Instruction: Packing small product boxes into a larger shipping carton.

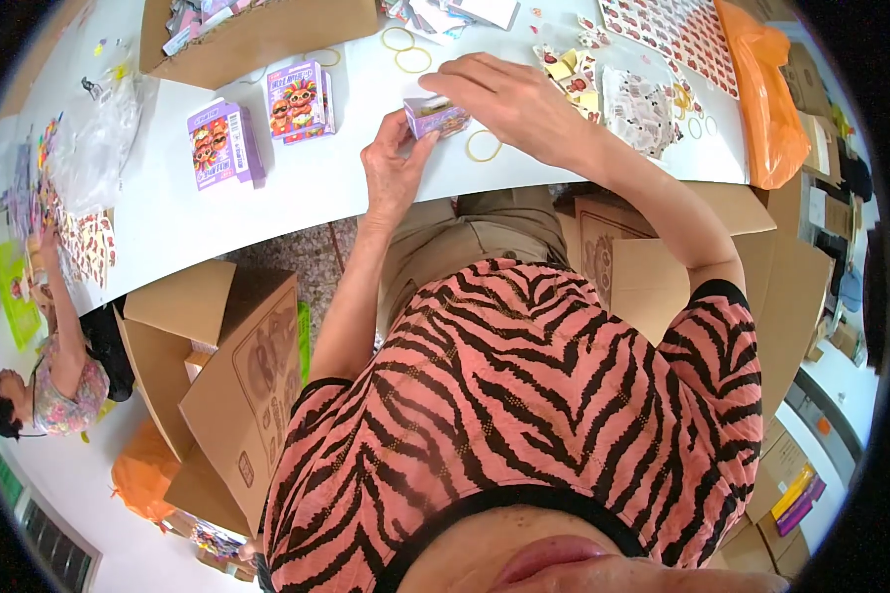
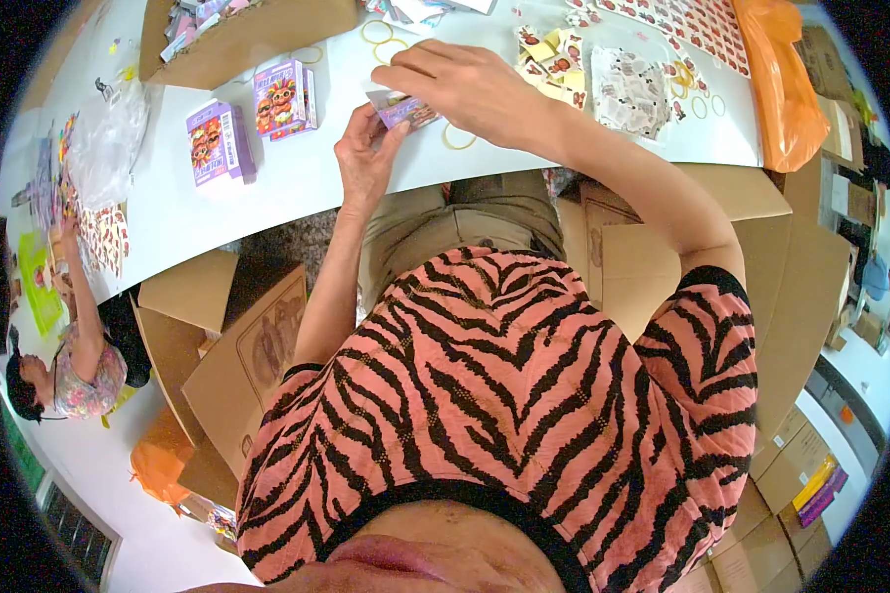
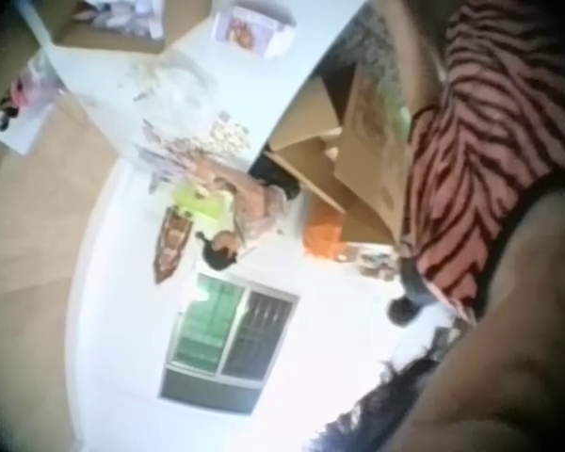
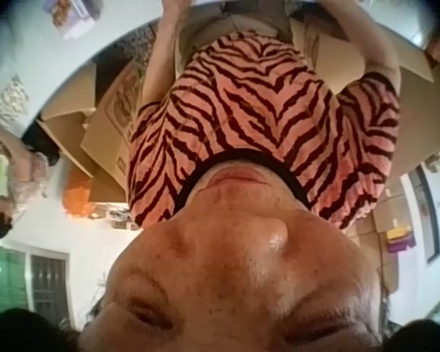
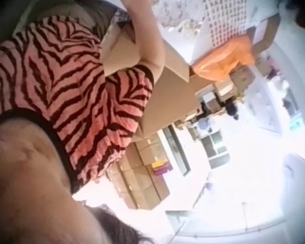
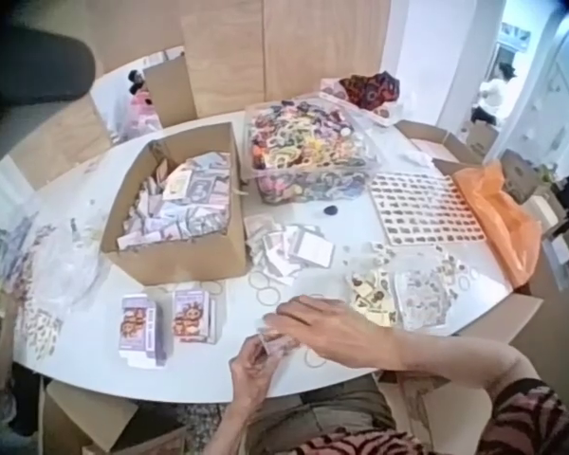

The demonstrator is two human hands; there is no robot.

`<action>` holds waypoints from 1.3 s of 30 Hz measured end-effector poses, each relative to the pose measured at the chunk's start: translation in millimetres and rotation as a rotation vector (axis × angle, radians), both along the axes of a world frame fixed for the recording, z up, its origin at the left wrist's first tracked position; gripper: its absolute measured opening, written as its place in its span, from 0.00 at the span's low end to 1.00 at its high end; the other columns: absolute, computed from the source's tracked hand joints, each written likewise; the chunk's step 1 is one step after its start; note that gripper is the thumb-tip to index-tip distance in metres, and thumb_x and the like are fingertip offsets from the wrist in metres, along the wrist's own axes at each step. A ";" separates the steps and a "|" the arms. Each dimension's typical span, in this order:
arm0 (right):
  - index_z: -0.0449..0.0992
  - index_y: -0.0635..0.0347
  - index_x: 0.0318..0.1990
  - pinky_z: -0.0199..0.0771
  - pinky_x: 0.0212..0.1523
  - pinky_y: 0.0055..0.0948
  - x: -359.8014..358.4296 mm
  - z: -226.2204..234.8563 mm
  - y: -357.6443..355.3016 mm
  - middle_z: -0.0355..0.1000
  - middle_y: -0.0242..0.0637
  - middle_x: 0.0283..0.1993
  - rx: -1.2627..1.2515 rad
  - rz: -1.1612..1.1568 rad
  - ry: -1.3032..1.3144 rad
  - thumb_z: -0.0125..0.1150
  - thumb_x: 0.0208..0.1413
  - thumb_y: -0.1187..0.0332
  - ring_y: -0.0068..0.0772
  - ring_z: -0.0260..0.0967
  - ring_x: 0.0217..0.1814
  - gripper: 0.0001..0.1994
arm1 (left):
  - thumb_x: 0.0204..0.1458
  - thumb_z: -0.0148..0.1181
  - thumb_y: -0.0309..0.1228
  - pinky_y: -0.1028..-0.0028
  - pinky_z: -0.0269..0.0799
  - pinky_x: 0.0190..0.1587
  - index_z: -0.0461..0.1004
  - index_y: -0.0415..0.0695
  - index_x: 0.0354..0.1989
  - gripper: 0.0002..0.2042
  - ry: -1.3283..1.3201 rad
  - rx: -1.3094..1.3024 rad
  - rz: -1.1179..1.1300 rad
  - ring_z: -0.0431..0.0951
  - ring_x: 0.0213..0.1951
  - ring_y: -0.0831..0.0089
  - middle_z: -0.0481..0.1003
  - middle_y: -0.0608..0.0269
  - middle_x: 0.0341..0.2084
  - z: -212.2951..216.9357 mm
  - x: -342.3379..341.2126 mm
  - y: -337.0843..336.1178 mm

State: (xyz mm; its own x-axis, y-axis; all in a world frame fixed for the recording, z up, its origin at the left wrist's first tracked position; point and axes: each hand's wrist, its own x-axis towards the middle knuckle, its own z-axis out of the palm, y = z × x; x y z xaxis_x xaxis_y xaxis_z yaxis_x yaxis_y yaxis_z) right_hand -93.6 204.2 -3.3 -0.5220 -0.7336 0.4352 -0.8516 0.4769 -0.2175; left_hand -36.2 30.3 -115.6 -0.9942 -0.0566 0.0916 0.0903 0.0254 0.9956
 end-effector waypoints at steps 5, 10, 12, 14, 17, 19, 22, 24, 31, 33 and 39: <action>0.75 0.59 0.43 0.76 0.40 0.29 5.5 -2.4 10.5 0.74 0.34 0.41 -0.011 -0.007 0.065 0.58 0.43 0.78 0.33 0.71 0.41 0.16 | 0.49 0.62 0.20 0.74 0.72 0.47 0.69 0.34 0.47 0.16 0.026 0.066 -0.013 0.76 0.41 0.76 0.77 0.56 0.38 -9.8 1.9 -0.7; 0.76 0.52 0.46 0.75 0.34 0.26 -4.6 -2.5 59.4 0.74 0.37 0.39 -0.276 -0.405 -0.265 0.58 0.54 0.71 0.30 0.72 0.36 0.11 | 0.51 0.58 0.18 0.75 0.71 0.48 0.67 0.32 0.46 0.14 0.023 0.006 -0.059 0.75 0.42 0.75 0.76 0.56 0.39 -6.0 8.1 -3.5; 0.75 0.53 0.47 0.75 0.37 0.30 -9.8 0.0 95.1 0.73 0.39 0.42 -0.031 -0.503 -0.217 0.58 0.55 0.67 0.35 0.72 0.37 0.12 | 0.51 0.58 0.18 0.76 0.70 0.47 0.68 0.32 0.45 0.13 -0.035 -0.022 -0.047 0.75 0.42 0.76 0.76 0.57 0.39 -3.9 7.8 -1.4; 0.74 0.53 0.49 0.74 0.40 0.32 -6.3 -6.9 113.0 0.73 0.39 0.43 0.068 -0.573 -0.278 0.58 0.54 0.65 0.37 0.72 0.40 0.14 | 0.51 0.59 0.18 0.77 0.70 0.47 0.68 0.32 0.45 0.13 -0.025 -0.047 -0.055 0.74 0.42 0.76 0.76 0.57 0.39 -6.9 7.3 1.4; 0.73 0.54 0.50 0.72 0.46 0.36 -8.6 -36.2 130.5 0.71 0.39 0.47 0.179 -0.641 -0.303 0.59 0.53 0.63 0.41 0.71 0.46 0.17 | 0.51 0.59 0.19 0.77 0.70 0.47 0.68 0.32 0.45 0.13 -0.016 -0.063 -0.076 0.74 0.41 0.77 0.76 0.57 0.39 -8.5 2.9 11.1; 0.71 0.55 0.52 0.70 0.50 0.38 -9.7 -34.9 125.2 0.69 0.37 0.52 0.208 -0.627 -0.325 0.58 0.52 0.65 0.42 0.68 0.51 0.19 | 0.51 0.59 0.19 0.77 0.70 0.47 0.68 0.32 0.45 0.13 -0.009 -0.066 -0.077 0.74 0.41 0.77 0.76 0.57 0.38 -7.6 2.9 12.5; 0.72 0.55 0.51 0.71 0.49 0.38 -19.5 -52.1 120.5 0.68 0.37 0.51 0.251 -0.588 -0.145 0.57 0.51 0.66 0.42 0.68 0.49 0.18 | 0.51 0.59 0.19 0.77 0.70 0.47 0.68 0.32 0.45 0.13 0.004 -0.074 -0.074 0.74 0.41 0.77 0.76 0.57 0.38 -4.6 3.1 13.9; 0.74 0.55 0.47 0.72 0.48 0.38 -30.7 -62.0 120.0 0.70 0.35 0.48 0.284 -0.586 -0.151 0.58 0.51 0.65 0.40 0.69 0.49 0.15 | 0.51 0.59 0.19 0.77 0.70 0.47 0.68 0.32 0.45 0.13 0.013 -0.091 -0.071 0.74 0.41 0.77 0.76 0.58 0.38 -1.9 3.7 13.7; 0.78 0.55 0.39 0.73 0.42 0.35 -34.9 -54.0 122.7 0.74 0.32 0.39 0.118 -0.622 -0.115 0.55 0.54 0.68 0.37 0.71 0.42 0.08 | 0.51 0.59 0.19 0.75 0.70 0.48 0.68 0.31 0.46 0.14 0.011 -0.040 -0.074 0.74 0.43 0.75 0.75 0.56 0.40 -3.7 4.0 13.8; 0.78 0.54 0.39 0.73 0.40 0.35 -36.9 -53.3 132.3 0.74 0.32 0.37 0.056 -0.603 -0.064 0.54 0.55 0.69 0.37 0.72 0.40 0.08 | 0.51 0.59 0.19 0.75 0.70 0.49 0.67 0.31 0.46 0.14 0.014 -0.026 -0.082 0.74 0.44 0.74 0.75 0.55 0.41 -2.9 4.2 13.5; 0.74 0.65 0.44 0.72 0.33 0.36 -22.4 -6.2 114.5 0.77 0.36 0.33 -0.440 -0.739 -0.491 0.62 0.50 0.67 0.36 0.72 0.28 0.15 | 0.48 0.62 0.20 0.73 0.72 0.48 0.69 0.33 0.44 0.15 0.010 -0.016 -0.056 0.77 0.42 0.74 0.77 0.55 0.38 -8.0 2.7 13.5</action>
